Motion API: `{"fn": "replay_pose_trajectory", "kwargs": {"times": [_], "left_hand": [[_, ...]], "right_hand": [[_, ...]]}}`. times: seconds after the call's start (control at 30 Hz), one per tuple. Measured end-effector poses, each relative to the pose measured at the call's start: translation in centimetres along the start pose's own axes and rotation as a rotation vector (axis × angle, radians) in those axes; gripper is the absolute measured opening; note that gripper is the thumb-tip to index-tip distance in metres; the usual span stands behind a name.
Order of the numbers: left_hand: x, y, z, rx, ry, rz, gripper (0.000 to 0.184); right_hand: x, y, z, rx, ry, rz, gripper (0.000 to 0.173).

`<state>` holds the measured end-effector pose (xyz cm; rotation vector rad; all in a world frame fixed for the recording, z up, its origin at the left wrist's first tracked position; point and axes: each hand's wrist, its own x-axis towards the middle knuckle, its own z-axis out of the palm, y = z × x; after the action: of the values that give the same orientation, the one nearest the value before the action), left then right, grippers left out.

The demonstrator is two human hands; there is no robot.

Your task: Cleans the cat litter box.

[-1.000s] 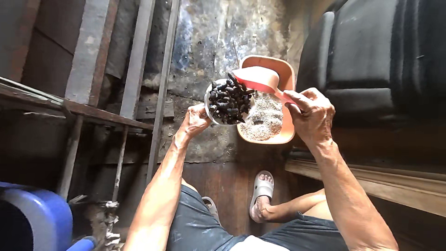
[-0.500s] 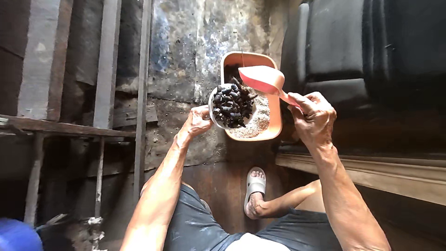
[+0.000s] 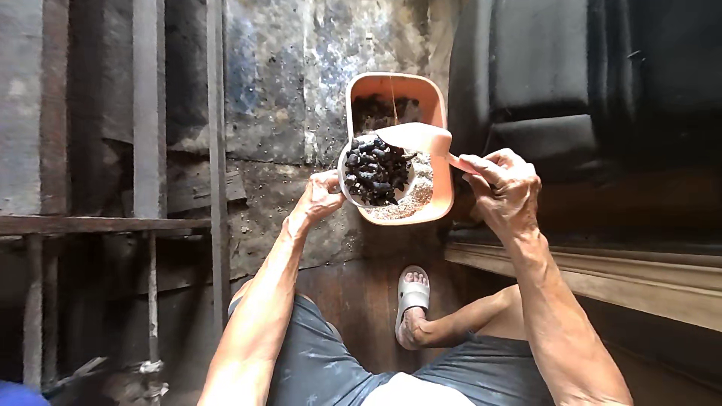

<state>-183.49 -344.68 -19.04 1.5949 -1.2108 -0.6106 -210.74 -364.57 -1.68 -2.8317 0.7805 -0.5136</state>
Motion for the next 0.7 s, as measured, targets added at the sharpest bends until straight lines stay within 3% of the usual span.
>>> {"fn": "replay_pose_trajectory", "kwargs": {"times": [0.5,0.7], "left_hand": [[-0.6,-0.4,-0.9,-0.022,0.006,0.01,0.012],[-1.3,-0.3,-1.5,-0.005,0.011,0.004,0.011]], "right_hand": [[1.0,0.6,-1.5,0.011,-0.086,-0.024,0.029],[2.3,0.2,-1.0,0.006,-0.03,-0.048,0.027]]}}
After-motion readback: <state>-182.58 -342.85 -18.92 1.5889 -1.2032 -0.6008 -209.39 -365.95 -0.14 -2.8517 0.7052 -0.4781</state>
